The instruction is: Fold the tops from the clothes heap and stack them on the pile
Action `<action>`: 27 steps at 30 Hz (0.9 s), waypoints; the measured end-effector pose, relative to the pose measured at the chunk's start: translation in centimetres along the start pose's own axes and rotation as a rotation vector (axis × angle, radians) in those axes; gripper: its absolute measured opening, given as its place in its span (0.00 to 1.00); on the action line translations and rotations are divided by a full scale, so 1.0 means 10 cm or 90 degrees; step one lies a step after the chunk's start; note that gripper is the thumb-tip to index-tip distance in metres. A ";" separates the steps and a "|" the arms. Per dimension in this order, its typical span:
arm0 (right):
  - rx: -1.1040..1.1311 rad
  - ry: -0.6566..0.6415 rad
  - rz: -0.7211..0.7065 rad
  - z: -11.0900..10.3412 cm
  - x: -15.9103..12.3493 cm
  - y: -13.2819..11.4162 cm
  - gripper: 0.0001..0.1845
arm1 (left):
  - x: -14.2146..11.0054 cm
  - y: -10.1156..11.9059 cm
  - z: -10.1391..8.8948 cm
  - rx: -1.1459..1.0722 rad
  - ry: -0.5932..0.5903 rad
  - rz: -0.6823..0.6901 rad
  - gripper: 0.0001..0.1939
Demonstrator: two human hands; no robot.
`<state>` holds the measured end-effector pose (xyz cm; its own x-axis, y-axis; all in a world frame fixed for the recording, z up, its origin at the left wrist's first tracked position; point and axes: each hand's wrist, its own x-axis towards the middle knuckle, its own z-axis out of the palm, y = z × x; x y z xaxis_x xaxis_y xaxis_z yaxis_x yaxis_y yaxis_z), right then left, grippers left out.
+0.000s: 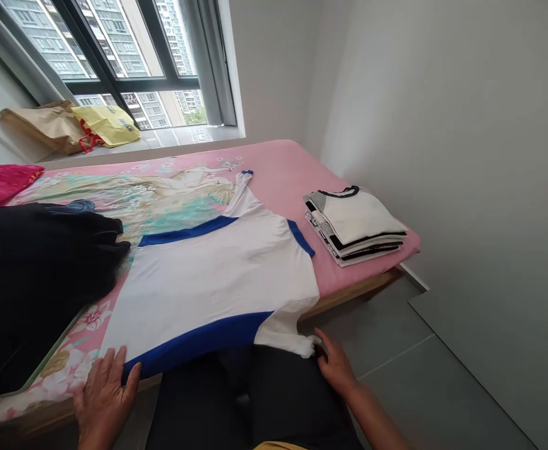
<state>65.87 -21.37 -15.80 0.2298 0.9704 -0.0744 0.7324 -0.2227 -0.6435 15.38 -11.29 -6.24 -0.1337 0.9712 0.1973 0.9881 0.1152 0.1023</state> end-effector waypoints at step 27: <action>-0.004 -0.167 -0.111 -0.37 -0.51 -1.29 0.41 | -0.19 -0.15 0.08 -0.131 0.055 0.000 0.32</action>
<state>57.63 -23.75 -4.35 -0.0722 0.9848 -0.1582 0.7502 -0.0509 -0.6592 14.22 -13.15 -7.57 -0.1488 0.9487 0.2791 0.9529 0.0621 0.2969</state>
